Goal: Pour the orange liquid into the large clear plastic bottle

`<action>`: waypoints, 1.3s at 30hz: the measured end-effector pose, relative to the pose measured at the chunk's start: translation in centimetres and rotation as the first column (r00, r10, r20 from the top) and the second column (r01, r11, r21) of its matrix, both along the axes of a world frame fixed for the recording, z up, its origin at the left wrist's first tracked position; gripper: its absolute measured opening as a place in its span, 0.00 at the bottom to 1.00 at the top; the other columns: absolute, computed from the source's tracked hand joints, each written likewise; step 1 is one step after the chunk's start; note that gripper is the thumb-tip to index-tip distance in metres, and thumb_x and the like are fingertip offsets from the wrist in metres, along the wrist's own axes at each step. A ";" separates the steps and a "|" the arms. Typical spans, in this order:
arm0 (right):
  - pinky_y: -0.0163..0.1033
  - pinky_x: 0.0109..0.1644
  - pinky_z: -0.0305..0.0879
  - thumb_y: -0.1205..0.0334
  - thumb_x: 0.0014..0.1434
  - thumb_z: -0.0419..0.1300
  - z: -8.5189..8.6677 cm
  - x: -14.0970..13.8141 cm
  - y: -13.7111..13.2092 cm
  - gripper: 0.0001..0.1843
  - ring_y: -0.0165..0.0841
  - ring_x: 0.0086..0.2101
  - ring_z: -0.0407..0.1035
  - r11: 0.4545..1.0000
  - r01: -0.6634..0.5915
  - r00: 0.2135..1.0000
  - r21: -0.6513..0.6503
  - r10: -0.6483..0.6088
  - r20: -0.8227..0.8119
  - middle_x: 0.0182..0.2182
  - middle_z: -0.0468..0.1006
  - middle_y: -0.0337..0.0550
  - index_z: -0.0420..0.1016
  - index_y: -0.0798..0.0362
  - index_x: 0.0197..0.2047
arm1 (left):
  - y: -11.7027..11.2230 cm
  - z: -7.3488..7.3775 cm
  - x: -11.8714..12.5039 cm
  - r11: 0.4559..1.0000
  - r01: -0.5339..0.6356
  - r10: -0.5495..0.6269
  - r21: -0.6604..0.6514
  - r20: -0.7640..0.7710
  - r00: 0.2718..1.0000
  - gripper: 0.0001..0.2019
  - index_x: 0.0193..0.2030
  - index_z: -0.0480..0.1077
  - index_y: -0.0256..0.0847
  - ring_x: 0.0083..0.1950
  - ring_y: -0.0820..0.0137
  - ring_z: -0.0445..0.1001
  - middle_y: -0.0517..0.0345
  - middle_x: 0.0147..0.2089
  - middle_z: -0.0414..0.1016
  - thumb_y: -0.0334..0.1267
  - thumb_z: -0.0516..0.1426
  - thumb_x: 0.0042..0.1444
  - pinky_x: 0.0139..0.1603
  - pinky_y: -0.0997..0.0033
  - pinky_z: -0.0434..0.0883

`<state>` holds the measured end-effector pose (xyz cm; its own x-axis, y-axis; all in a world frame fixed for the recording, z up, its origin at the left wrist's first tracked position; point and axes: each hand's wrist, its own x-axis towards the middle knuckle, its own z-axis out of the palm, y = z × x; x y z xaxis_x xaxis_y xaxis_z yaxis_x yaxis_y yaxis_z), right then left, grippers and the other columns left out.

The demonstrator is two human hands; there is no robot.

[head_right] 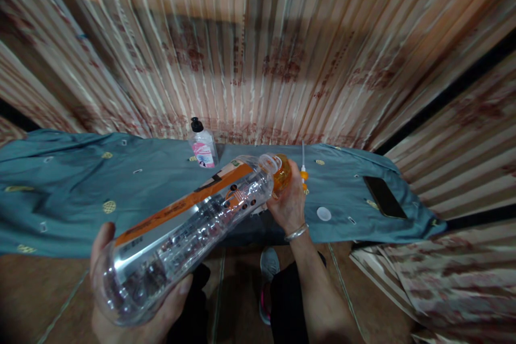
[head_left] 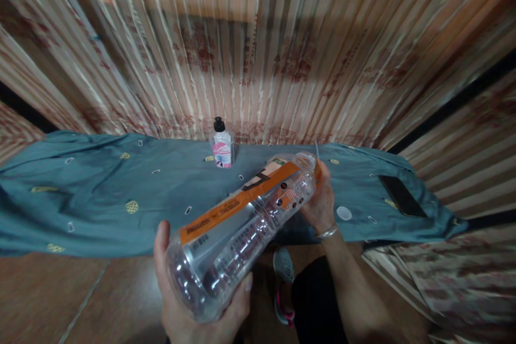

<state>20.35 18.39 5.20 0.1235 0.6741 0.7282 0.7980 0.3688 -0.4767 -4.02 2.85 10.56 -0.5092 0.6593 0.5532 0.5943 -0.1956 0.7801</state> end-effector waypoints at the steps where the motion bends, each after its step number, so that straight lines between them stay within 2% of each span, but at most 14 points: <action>1: 0.63 0.62 0.78 0.49 0.60 0.67 0.0 0.0 0.0 0.46 0.55 0.61 0.77 1.000 -0.004 1.000 0.003 0.004 0.002 0.64 0.76 0.62 0.54 0.52 0.76 | 0.0 0.0 0.0 1.000 -0.002 0.002 0.007 0.006 1.000 0.54 0.79 0.59 0.39 0.78 0.44 0.63 0.44 0.62 0.72 0.57 0.71 0.48 0.77 0.43 0.64; 3: 0.63 0.61 0.78 0.50 0.60 0.67 0.1 0.0 0.0 0.47 0.55 0.61 0.77 1.000 -0.004 1.000 0.007 0.004 0.007 0.64 0.77 0.62 0.54 0.53 0.76 | 0.0 0.1 0.1 1.000 -0.019 0.018 0.009 0.031 0.999 0.54 0.78 0.60 0.39 0.78 0.43 0.62 0.44 0.62 0.72 0.60 0.71 0.48 0.78 0.43 0.62; 5: 0.63 0.61 0.79 0.50 0.59 0.67 0.1 -0.1 0.0 0.47 0.56 0.60 0.77 1.000 0.001 1.000 0.008 -0.001 0.007 0.64 0.77 0.63 0.55 0.54 0.75 | 0.0 0.4 0.5 1.000 -0.024 0.024 0.000 0.038 0.999 0.54 0.78 0.61 0.39 0.75 0.45 0.66 0.45 0.60 0.73 0.61 0.71 0.48 0.75 0.46 0.66; 8: 0.64 0.61 0.78 0.49 0.59 0.67 0.2 -0.1 0.0 0.46 0.56 0.60 0.77 1.000 0.008 1.000 0.012 -0.008 -0.007 0.64 0.77 0.64 0.56 0.54 0.75 | -0.1 1.1 0.9 1.000 -0.002 0.004 -0.020 0.063 0.998 0.54 0.80 0.57 0.38 0.58 0.56 0.78 0.50 0.54 0.76 0.56 0.70 0.51 0.63 0.57 0.75; 10: 0.64 0.61 0.78 0.48 0.60 0.67 0.2 -0.2 0.0 0.44 0.55 0.60 0.78 1.000 0.010 1.000 0.016 -0.010 -0.022 0.63 0.77 0.64 0.58 0.54 0.74 | 0.0 1.6 1.2 0.999 0.034 -0.034 -0.009 0.088 0.996 0.55 0.82 0.53 0.36 0.46 0.62 0.81 0.53 0.50 0.79 0.52 0.71 0.51 0.53 0.63 0.79; 12: 0.63 0.61 0.78 0.48 0.60 0.67 0.3 -0.2 0.0 0.43 0.55 0.59 0.78 1.000 0.009 0.999 0.010 -0.008 -0.035 0.63 0.78 0.63 0.59 0.54 0.73 | 0.0 1.9 1.3 0.998 0.064 -0.066 0.026 0.117 0.991 0.57 0.82 0.51 0.36 0.41 0.64 0.82 0.55 0.48 0.80 0.48 0.72 0.51 0.48 0.66 0.80; 19: 0.62 0.61 0.79 0.47 0.65 0.65 0.9 -0.4 -0.2 0.40 0.52 0.58 0.79 0.999 -0.011 0.998 -0.034 0.008 -0.069 0.61 0.80 0.59 0.59 0.52 0.73 | 0.3 2.1 1.5 0.998 0.037 -0.046 0.055 0.174 0.984 0.58 0.81 0.55 0.38 0.43 0.64 0.82 0.54 0.49 0.78 0.48 0.75 0.46 0.47 0.68 0.81; 23: 0.63 0.61 0.78 0.47 0.63 0.67 0.7 -0.2 -0.2 0.42 0.54 0.60 0.78 1.000 -0.013 0.998 -0.022 0.012 -0.054 0.62 0.79 0.61 0.58 0.53 0.74 | 0.4 1.4 0.7 0.991 0.080 -0.090 0.107 0.094 0.992 0.53 0.79 0.60 0.42 0.45 0.65 0.81 0.53 0.53 0.77 0.46 0.74 0.48 0.47 0.69 0.82; 25: 0.63 0.61 0.78 0.48 0.63 0.67 0.5 -0.1 -0.1 0.43 0.53 0.60 0.78 1.000 -0.018 0.999 -0.020 0.017 -0.051 0.63 0.79 0.61 0.57 0.52 0.74 | 0.4 0.8 0.1 0.983 0.155 -0.157 0.098 0.015 0.988 0.52 0.79 0.59 0.43 0.44 0.65 0.82 0.53 0.54 0.78 0.44 0.74 0.49 0.44 0.71 0.82; 30: 0.63 0.62 0.78 0.48 0.61 0.68 0.4 -0.1 -0.1 0.45 0.53 0.60 0.77 1.000 -0.015 0.999 -0.017 0.014 -0.041 0.64 0.78 0.61 0.56 0.51 0.75 | 0.1 -0.3 -0.9 0.985 0.144 -0.145 0.098 0.003 0.989 0.52 0.78 0.59 0.42 0.48 0.64 0.83 0.50 0.56 0.77 0.44 0.75 0.48 0.48 0.71 0.82; 39: 0.61 0.60 0.80 0.47 0.62 0.67 1.0 -0.3 -0.2 0.43 0.52 0.57 0.79 0.999 -0.032 0.999 -0.027 0.031 -0.039 0.61 0.79 0.60 0.58 0.53 0.74 | 0.0 -0.7 -1.0 0.987 0.138 -0.139 0.078 0.006 0.990 0.50 0.77 0.59 0.42 0.52 0.63 0.84 0.48 0.58 0.76 0.43 0.74 0.50 0.51 0.70 0.82</action>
